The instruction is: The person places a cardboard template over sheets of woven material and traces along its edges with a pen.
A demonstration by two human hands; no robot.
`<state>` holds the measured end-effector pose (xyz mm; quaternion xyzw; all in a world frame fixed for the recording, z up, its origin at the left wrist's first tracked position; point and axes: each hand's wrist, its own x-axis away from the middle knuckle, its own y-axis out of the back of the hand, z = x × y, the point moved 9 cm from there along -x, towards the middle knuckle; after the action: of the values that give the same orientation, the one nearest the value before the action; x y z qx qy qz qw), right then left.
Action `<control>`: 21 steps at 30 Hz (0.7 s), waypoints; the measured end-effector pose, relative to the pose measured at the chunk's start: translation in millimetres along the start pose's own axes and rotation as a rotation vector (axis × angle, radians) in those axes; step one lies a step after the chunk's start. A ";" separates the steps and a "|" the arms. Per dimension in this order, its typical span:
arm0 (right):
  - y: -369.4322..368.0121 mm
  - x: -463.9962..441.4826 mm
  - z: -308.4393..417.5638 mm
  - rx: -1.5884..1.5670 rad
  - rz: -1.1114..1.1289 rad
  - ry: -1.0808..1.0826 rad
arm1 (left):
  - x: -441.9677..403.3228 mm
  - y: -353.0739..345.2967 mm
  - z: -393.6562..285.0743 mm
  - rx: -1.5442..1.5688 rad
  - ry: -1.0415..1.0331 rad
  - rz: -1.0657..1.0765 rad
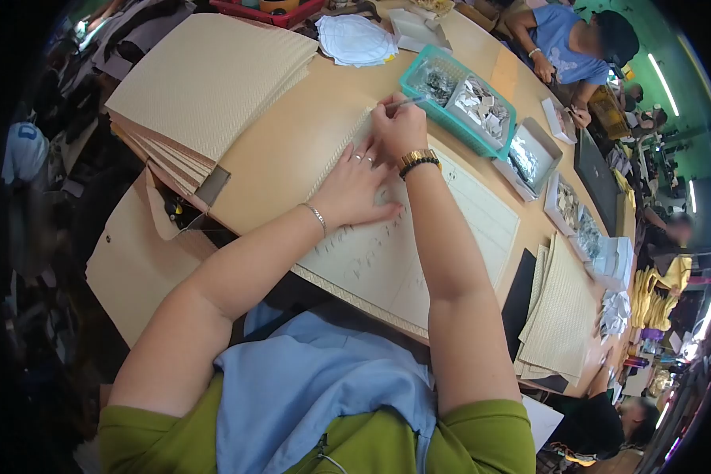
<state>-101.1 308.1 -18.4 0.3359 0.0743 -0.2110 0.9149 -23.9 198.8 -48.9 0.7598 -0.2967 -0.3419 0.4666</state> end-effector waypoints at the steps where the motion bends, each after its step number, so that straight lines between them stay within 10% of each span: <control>1: 0.5 -2.1 1.0 0.006 -0.002 0.003 | -0.3 0.8 -0.4 -0.002 -0.002 0.003; 14: -0.7 3.7 -9.2 0.000 0.058 -0.049 | -2.3 -1.8 0.0 -0.016 0.017 0.052; 21: 121.0 83.3 -67.1 -0.677 -0.142 -0.224 | -2.3 -1.0 -1.8 -0.035 0.041 0.105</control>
<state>26.9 406.4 -22.2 -0.0174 0.0626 -0.2728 0.9599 -23.7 201.8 -48.6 0.7417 -0.3207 -0.3064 0.5031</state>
